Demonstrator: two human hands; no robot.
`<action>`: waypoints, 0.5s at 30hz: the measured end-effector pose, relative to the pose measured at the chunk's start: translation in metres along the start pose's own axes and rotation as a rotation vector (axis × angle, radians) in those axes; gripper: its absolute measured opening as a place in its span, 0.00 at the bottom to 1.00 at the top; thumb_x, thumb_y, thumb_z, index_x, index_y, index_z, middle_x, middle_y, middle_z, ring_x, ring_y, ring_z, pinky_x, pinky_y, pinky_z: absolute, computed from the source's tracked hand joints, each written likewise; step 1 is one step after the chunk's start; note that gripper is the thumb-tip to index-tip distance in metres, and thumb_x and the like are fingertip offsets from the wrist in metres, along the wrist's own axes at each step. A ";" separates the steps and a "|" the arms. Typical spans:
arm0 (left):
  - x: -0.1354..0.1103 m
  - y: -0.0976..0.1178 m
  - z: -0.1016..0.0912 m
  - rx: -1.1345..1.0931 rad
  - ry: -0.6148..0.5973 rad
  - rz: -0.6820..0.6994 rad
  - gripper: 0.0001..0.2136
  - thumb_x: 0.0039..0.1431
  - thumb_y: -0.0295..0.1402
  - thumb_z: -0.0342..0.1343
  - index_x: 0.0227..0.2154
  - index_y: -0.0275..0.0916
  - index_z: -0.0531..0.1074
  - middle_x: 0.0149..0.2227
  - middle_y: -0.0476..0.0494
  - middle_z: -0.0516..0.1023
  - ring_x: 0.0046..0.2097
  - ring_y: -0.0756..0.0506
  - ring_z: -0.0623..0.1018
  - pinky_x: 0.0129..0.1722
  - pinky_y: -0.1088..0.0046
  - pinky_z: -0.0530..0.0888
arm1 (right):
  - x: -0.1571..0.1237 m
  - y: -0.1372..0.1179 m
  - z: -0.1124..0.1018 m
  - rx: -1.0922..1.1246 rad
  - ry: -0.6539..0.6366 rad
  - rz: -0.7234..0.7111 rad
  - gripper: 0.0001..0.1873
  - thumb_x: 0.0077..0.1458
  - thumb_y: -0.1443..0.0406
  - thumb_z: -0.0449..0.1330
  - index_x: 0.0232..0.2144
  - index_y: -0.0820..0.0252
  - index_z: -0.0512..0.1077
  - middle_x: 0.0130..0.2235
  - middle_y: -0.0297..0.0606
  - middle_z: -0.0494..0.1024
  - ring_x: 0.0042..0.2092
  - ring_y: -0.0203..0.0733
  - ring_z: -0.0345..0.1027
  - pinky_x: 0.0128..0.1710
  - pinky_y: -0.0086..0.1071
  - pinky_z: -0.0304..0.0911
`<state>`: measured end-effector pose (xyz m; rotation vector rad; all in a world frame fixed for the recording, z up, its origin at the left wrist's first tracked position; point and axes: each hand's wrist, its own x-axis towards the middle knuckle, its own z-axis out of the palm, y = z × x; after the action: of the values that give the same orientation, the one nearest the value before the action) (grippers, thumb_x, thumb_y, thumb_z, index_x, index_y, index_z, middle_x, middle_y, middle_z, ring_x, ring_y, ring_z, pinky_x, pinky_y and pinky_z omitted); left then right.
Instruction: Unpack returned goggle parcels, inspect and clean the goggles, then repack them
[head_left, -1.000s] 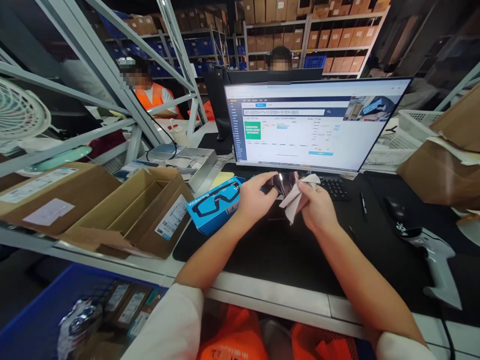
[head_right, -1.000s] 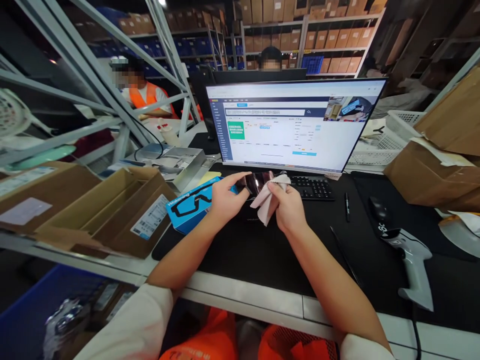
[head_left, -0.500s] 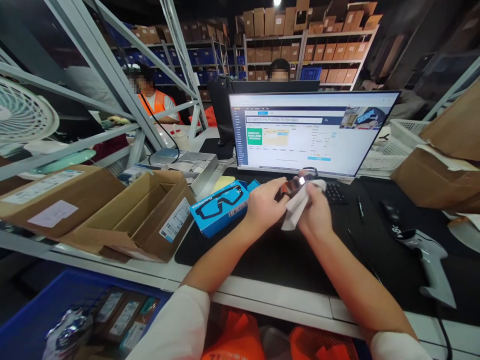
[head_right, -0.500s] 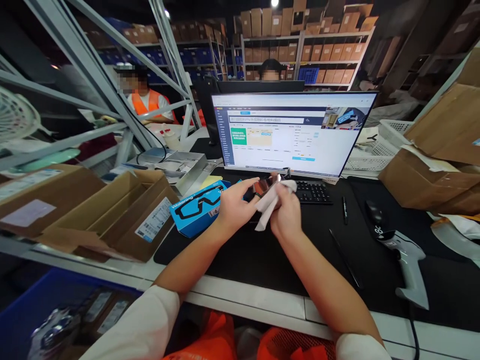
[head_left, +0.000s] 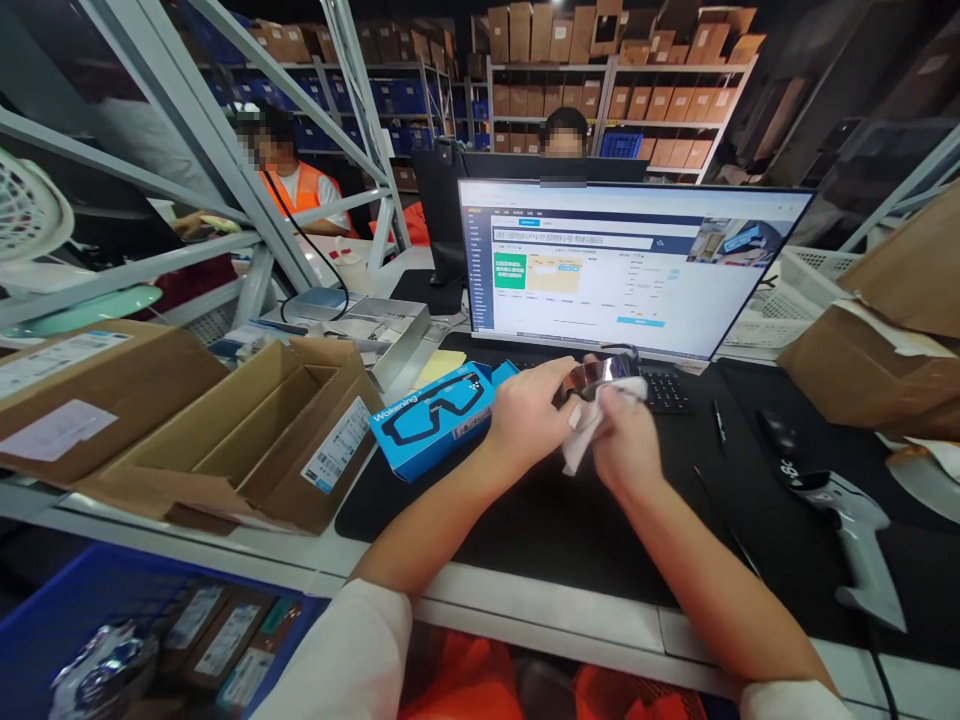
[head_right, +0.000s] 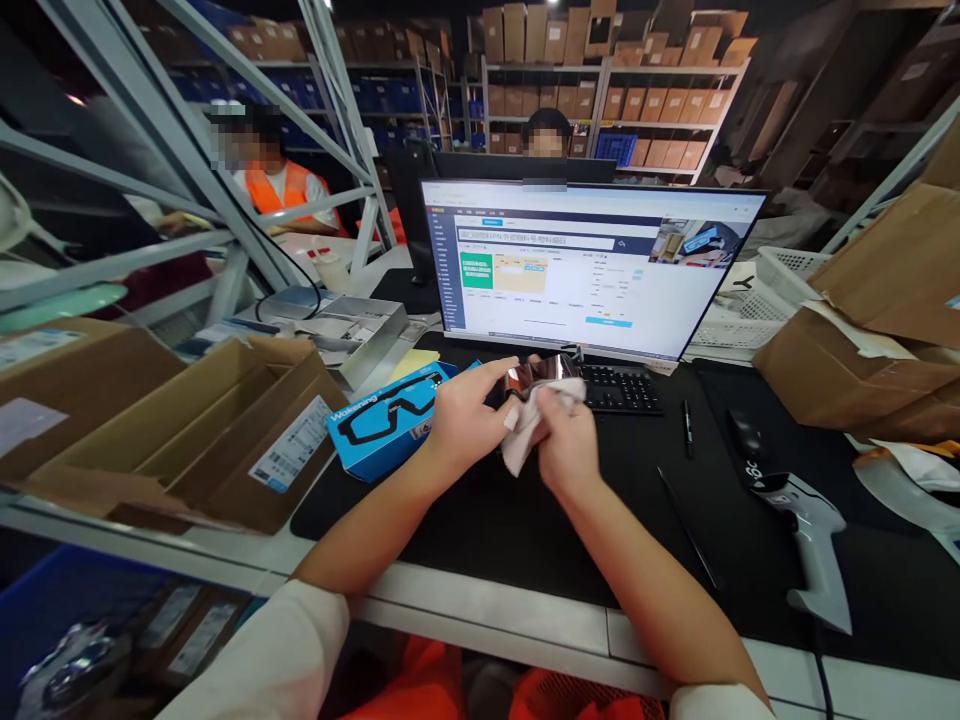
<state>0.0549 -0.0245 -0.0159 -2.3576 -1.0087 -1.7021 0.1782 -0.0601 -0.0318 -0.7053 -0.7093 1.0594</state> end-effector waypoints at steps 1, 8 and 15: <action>0.000 -0.001 0.000 0.003 -0.012 -0.005 0.13 0.57 0.26 0.60 0.46 0.37 0.79 0.44 0.42 0.86 0.44 0.42 0.85 0.45 0.67 0.81 | -0.005 0.006 0.004 -0.031 0.026 0.000 0.16 0.47 0.55 0.73 0.35 0.59 0.79 0.39 0.39 0.82 0.41 0.46 0.77 0.46 0.40 0.74; 0.002 0.000 0.005 -0.036 -0.112 -0.079 0.10 0.60 0.29 0.60 0.43 0.40 0.79 0.45 0.43 0.86 0.45 0.43 0.85 0.46 0.68 0.81 | 0.007 -0.003 -0.003 0.020 0.091 -0.005 0.14 0.47 0.57 0.72 0.31 0.60 0.76 0.34 0.37 0.81 0.41 0.47 0.78 0.48 0.43 0.75; 0.008 -0.012 -0.008 -0.051 0.032 -0.055 0.17 0.55 0.24 0.58 0.47 0.39 0.79 0.46 0.43 0.85 0.47 0.44 0.85 0.49 0.69 0.81 | 0.042 -0.047 -0.034 0.133 0.403 -0.160 0.04 0.55 0.64 0.62 0.32 0.59 0.73 0.34 0.36 0.80 0.41 0.42 0.78 0.50 0.38 0.75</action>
<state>0.0437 -0.0150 -0.0099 -2.3458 -1.0468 -1.8002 0.2432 -0.0417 -0.0068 -0.7070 -0.3376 0.7783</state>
